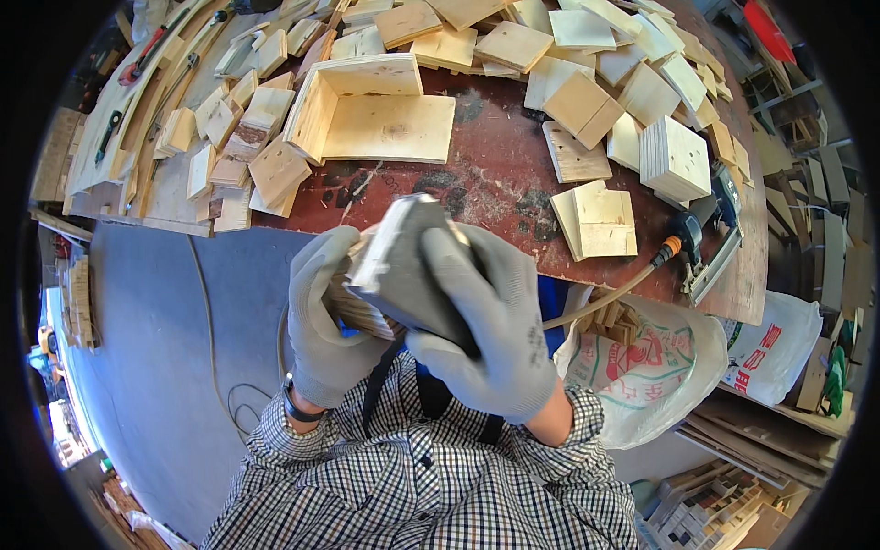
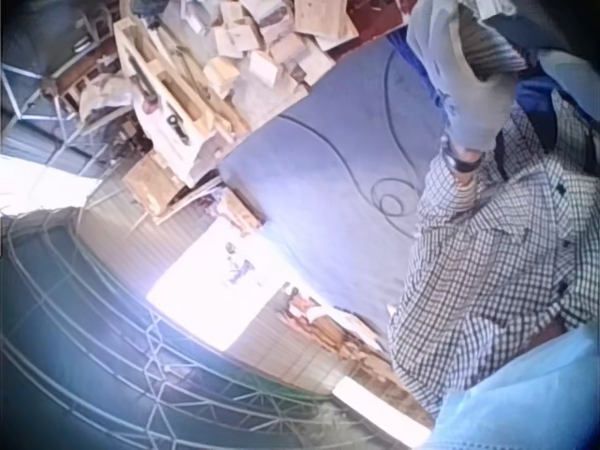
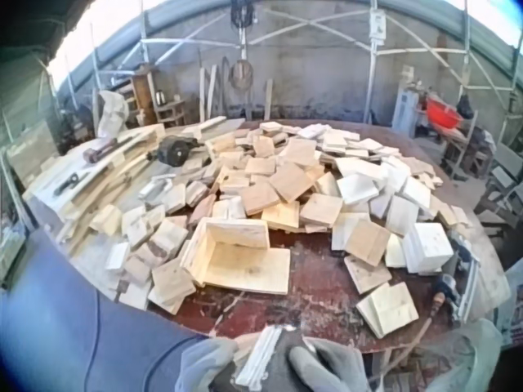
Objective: The person assembles small wooden boxes using a pneumatic nail gun to fasten pieces together. They then sand the assembled boxes with a sanding block to smooth the surfaces. The person handles multiple wooden pieces and completed boxes on a cluttered workbench.
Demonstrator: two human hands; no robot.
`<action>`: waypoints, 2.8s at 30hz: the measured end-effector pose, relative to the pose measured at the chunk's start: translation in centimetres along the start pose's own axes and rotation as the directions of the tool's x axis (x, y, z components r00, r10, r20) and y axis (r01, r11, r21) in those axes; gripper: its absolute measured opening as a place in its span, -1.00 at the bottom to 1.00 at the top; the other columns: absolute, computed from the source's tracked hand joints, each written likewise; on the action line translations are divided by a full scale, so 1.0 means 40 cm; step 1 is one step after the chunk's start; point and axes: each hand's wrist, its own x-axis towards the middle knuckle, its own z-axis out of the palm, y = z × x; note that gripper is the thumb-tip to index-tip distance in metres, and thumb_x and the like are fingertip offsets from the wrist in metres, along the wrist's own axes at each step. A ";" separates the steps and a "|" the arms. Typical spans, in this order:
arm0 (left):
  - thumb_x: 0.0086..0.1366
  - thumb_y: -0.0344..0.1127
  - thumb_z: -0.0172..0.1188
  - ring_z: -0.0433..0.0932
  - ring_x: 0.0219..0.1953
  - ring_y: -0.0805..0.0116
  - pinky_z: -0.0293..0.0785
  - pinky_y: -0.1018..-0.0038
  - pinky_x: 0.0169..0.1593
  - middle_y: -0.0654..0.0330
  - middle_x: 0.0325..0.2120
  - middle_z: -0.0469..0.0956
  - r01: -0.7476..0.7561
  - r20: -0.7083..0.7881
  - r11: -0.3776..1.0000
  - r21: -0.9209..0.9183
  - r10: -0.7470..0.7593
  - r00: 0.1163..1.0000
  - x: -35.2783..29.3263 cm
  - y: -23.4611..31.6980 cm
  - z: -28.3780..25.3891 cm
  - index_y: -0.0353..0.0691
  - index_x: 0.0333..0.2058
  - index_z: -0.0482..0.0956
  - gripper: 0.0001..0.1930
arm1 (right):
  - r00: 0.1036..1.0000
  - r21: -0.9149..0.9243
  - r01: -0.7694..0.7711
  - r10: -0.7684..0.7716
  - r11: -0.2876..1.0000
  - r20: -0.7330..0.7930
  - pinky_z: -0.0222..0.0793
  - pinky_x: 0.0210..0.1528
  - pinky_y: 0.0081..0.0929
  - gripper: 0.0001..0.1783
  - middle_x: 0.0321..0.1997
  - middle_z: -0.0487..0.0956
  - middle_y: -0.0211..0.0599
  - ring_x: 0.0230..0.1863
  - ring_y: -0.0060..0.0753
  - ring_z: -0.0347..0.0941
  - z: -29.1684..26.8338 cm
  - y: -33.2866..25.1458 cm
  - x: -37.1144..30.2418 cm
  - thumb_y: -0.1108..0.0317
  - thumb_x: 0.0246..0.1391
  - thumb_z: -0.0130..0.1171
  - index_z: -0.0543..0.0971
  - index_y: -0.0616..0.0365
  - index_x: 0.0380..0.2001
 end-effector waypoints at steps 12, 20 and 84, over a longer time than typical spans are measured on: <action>-0.13 -0.48 0.60 0.49 0.24 0.01 0.40 0.15 0.34 -0.05 0.22 0.46 0.166 -0.018 0.973 -0.159 -0.171 0.985 0.015 0.038 -0.039 -0.29 0.35 0.34 0.00 | 0.954 -0.604 -0.288 0.166 0.743 -0.250 0.24 0.25 0.11 -0.20 0.18 0.49 0.11 0.14 0.21 0.43 -0.021 0.121 0.015 0.01 0.19 0.32 0.41 0.05 0.44; -0.25 -0.48 0.47 0.40 0.36 0.23 0.30 0.28 0.45 0.12 0.30 0.40 0.549 0.319 0.296 -0.781 -0.566 0.760 -0.046 -0.006 -0.043 -0.35 0.50 0.17 0.20 | 0.940 -0.702 -0.333 0.278 0.629 -0.197 0.28 0.11 0.11 -0.24 0.12 0.49 0.01 0.02 0.14 0.44 0.006 0.177 0.054 -0.02 0.10 0.35 0.46 -0.10 0.37; 0.49 0.10 0.08 0.17 0.50 -0.28 0.01 -0.04 0.55 -0.24 0.46 0.23 -0.156 0.418 0.812 0.562 -0.116 0.901 0.334 -0.280 0.134 -0.32 0.41 0.33 -0.28 | 0.082 -0.842 -0.353 0.910 0.408 0.406 0.29 0.49 -0.15 -0.14 0.42 0.53 -0.10 0.44 -0.04 0.43 -0.249 0.818 -0.951 -0.26 0.10 0.27 0.54 0.06 0.35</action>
